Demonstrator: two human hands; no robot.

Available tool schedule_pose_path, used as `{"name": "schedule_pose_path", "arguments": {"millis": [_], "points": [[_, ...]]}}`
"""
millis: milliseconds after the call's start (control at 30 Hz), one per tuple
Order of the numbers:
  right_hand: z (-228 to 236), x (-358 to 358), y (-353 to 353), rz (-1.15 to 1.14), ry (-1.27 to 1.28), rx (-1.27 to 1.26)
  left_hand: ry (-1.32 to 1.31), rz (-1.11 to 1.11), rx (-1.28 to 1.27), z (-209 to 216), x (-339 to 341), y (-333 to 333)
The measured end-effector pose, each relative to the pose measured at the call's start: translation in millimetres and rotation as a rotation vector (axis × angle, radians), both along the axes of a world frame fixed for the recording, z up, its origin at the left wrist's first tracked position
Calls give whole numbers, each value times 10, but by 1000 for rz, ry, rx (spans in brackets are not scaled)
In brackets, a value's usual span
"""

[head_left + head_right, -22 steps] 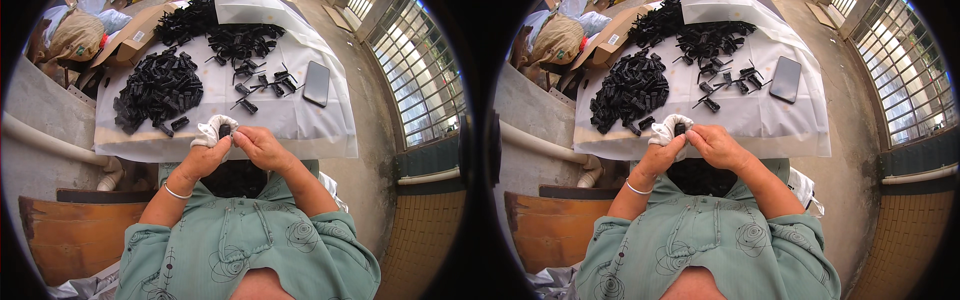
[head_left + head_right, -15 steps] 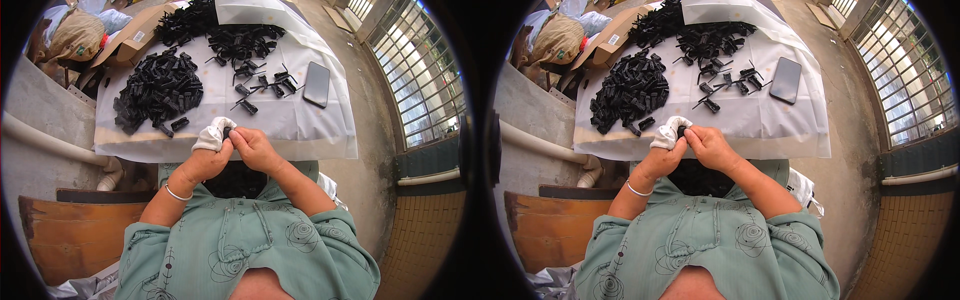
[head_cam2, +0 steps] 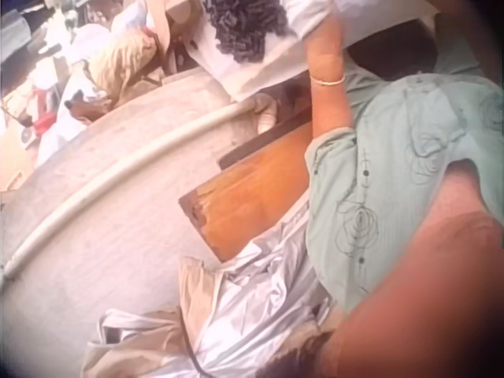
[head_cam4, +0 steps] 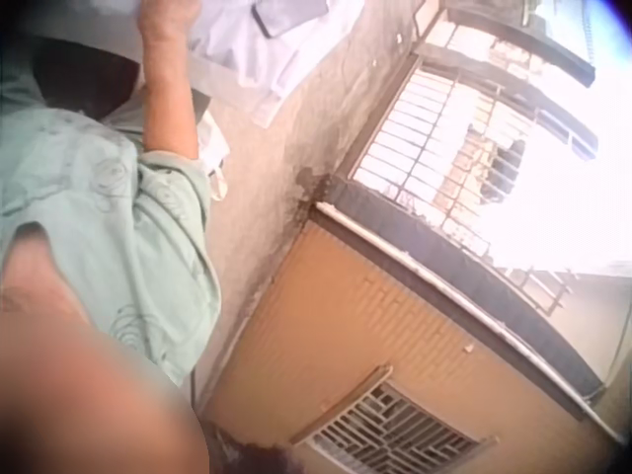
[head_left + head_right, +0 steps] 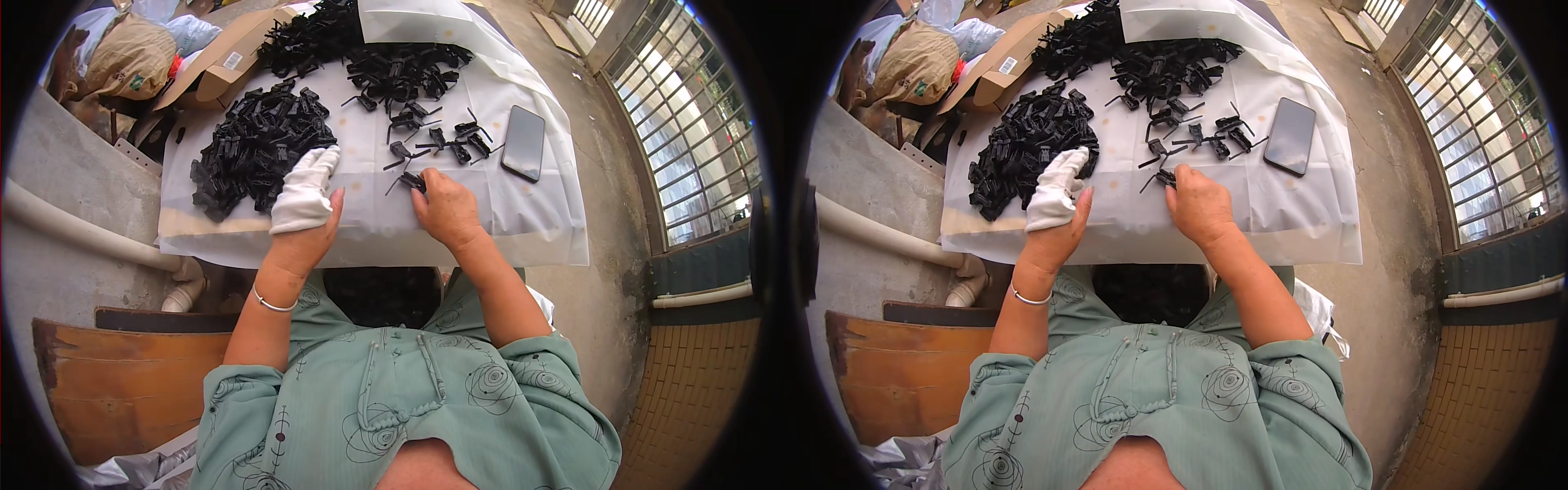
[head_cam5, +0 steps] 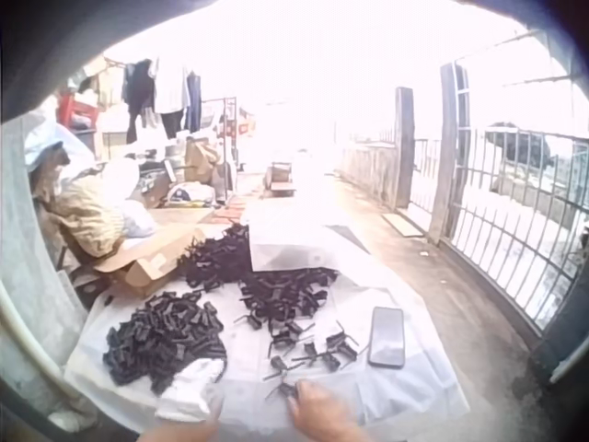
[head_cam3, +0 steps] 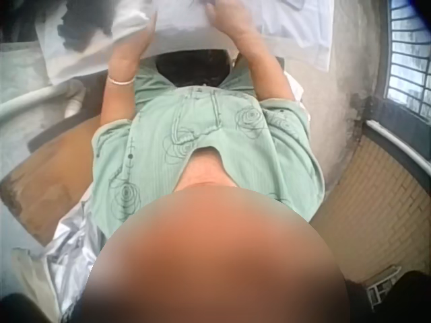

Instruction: Cleaning and inspecting small black plastic components with a white cloth.

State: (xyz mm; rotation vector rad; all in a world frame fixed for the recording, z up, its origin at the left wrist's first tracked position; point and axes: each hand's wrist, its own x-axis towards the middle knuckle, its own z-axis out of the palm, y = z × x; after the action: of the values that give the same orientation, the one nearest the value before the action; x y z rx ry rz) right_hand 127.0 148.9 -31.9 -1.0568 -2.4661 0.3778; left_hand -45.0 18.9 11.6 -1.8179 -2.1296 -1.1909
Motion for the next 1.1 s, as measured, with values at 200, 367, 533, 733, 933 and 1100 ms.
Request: {"name": "schedule_pose_path", "arguments": {"millis": [200,367,533,733,933,1100], "points": [[234,198,-256,373,80,-206,68,-403,-50,-77,288,42],[222,232,-309,381,181,-276,-293,-479,-267,-148,321,40],[357,224,-499,395,401,-317,-706,-368,-168,-298,330,53],[221,64,-537,376,647,-108,-1131,-421,-255,-171,369,20],[315,79,-430,258,605,-428,-1228,-538,-124,-120,447,-21],[261,93,-457,451,526,-386,-984,-310,-104,-124,452,-36]]}}
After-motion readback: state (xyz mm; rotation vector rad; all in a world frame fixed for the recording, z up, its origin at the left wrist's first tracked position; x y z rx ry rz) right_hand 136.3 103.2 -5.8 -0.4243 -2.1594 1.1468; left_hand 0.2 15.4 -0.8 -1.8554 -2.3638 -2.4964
